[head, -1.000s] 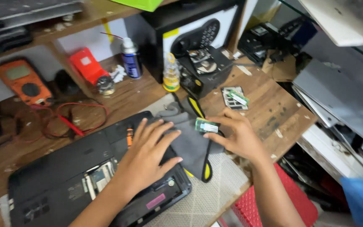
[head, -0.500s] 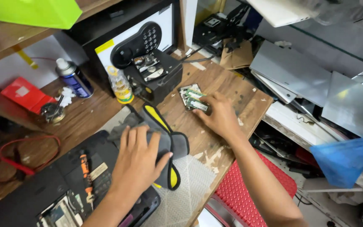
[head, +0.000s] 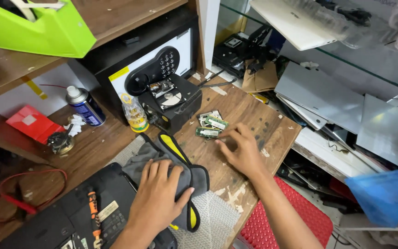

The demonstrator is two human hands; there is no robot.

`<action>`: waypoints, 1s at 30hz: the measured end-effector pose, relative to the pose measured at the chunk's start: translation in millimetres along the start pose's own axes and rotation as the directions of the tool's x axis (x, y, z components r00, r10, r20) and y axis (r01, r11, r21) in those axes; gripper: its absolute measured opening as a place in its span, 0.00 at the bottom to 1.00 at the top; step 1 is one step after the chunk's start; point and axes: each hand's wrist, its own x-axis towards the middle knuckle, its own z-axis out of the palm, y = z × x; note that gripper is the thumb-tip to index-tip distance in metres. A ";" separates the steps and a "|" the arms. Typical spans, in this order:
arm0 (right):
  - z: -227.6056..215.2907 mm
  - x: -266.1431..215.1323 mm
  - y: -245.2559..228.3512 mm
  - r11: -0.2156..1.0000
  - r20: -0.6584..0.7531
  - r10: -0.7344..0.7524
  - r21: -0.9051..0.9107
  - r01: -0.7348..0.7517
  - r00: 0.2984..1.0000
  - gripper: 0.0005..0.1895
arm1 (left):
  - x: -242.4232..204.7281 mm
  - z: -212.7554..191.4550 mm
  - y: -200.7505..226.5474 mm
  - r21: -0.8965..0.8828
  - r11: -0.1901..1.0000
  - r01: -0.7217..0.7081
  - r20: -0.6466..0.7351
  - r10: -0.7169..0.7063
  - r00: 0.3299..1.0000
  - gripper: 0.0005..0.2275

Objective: The person cleans the gold contacts of a RAM stick using a grey eraser while holding it over an open laptop. They rub the eraser back and forth along the connector pins, then place the RAM stick on the table and pick up a screwdriver.

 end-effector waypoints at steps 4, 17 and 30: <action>-0.6 -3.2 -0.3 0.996 -0.062 -0.052 0.072 0.056 0.997 0.03 | -1.8 2.0 -0.9 -0.004 1.000 0.002 -0.011 -0.002 1.000 0.23; -0.9 -40.9 -55.6 0.957 -0.116 0.172 0.254 -0.138 0.978 0.02 | -32.7 -36.4 -16.9 -0.237 0.962 -0.133 -0.228 0.078 0.970 0.16; 28.2 48.9 -270.7 0.947 0.722 -0.194 0.315 -0.066 0.664 0.29 | -172.4 -89.2 -113.1 -0.508 0.824 0.251 -0.277 -0.433 0.858 0.10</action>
